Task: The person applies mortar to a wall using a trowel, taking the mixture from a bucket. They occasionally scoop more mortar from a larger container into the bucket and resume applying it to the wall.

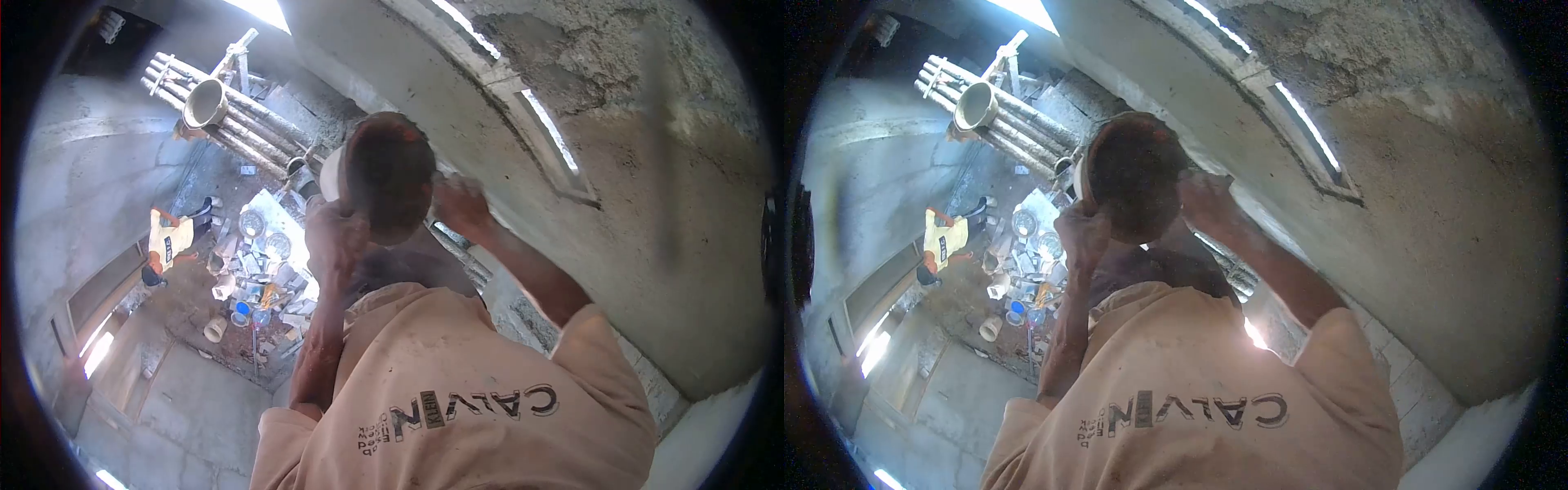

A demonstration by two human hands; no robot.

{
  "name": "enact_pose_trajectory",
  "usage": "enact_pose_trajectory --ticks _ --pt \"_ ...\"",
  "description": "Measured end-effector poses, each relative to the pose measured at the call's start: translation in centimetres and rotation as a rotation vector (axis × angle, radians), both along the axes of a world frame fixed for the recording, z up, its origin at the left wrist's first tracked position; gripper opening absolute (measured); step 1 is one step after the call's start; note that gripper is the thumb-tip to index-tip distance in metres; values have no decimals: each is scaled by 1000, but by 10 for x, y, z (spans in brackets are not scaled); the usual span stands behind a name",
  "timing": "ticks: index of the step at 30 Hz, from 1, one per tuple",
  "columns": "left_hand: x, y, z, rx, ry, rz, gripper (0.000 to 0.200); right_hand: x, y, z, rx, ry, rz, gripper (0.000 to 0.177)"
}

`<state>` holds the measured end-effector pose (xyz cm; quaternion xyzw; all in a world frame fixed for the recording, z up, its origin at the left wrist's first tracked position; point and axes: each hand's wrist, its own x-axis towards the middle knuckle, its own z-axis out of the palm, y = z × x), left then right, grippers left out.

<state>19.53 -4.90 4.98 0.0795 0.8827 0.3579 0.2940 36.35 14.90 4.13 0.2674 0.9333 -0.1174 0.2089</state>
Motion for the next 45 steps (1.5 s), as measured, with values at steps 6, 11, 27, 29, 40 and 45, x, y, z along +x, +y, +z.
enact_pose_trajectory --ticks 6,11,27,29,40,45 --pt "-11 2 15 3 -10 11 30 -30 -15 23 -427 86 -303 44" --pt "-21 -8 -6 24 45 42 33 -31 -20 57 -396 320 -330 37" --pt "-34 -105 -27 -17 14 297 28 -77 167 242 -385 450 -782 40" --pt "-42 -95 -15 -30 17 294 26 -48 188 293 -399 691 -724 39" --pt "-38 -33 17 -35 2 -17 22 -36 20 61 61 222 170 29" --pt "-44 12 27 84 24 -220 26 -58 -25 26 -50 194 208 41"
